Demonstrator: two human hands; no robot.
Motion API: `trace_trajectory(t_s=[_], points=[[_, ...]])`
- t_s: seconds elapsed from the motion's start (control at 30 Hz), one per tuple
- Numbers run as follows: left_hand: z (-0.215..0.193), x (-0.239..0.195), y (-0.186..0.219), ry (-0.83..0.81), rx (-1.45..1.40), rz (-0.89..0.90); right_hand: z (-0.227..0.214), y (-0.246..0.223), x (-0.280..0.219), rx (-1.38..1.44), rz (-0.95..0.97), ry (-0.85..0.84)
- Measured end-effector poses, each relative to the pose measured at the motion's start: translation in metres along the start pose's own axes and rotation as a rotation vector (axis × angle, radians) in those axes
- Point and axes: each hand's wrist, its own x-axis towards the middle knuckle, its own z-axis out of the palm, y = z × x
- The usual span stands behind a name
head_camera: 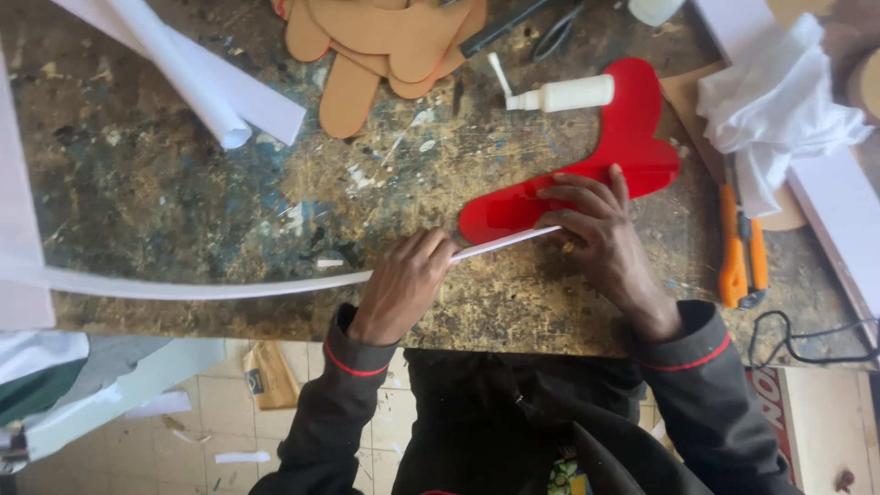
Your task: Applying glue to the edge of a red acrylic letter and attaching a white plastic strip to create a 3D channel letter.
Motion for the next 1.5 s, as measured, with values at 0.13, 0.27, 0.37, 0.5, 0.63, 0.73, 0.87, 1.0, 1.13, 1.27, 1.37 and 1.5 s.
trace_trajectory(t_s=[0.13,0.27,0.37,0.5,0.63,0.73,0.87,1.0,1.13,1.27,1.37,1.5], points=[[-0.001,-0.001,0.005,0.083,-0.053,-0.011,0.003,0.012,-0.002,-0.014,-0.022,-0.024],[0.016,0.003,0.004,0.103,-0.029,-0.051,0.005,0.019,-0.006,-0.001,0.006,-0.04],[0.005,0.01,0.02,0.199,-0.021,-0.041,0.002,0.012,-0.002,0.0,0.005,-0.018],[0.021,0.019,0.031,0.251,-0.019,-0.011,0.004,0.006,-0.001,-0.027,0.015,0.031],[0.022,0.026,0.034,0.238,-0.014,-0.066,0.001,0.002,-0.001,-0.026,-0.007,0.032],[0.017,0.028,0.038,0.211,0.008,-0.087,0.003,0.005,-0.001,-0.024,-0.022,0.021],[0.019,0.03,0.039,0.222,0.024,-0.084,-0.003,0.002,-0.001,-0.028,-0.029,0.011],[0.027,0.028,0.036,0.237,0.032,-0.067,-0.033,-0.002,-0.002,-0.085,0.011,0.055],[0.018,0.03,0.038,0.252,0.022,-0.054,-0.081,0.0,-0.018,-0.4,0.218,0.344],[0.014,0.03,0.036,0.241,0.042,-0.045,-0.103,0.005,-0.022,-0.422,0.683,0.144],[0.009,0.034,0.038,0.257,0.062,-0.041,-0.109,0.051,-0.029,-0.609,0.457,0.157],[0.012,0.034,0.037,0.259,0.077,-0.032,-0.118,0.081,-0.022,-0.554,0.471,0.168]])
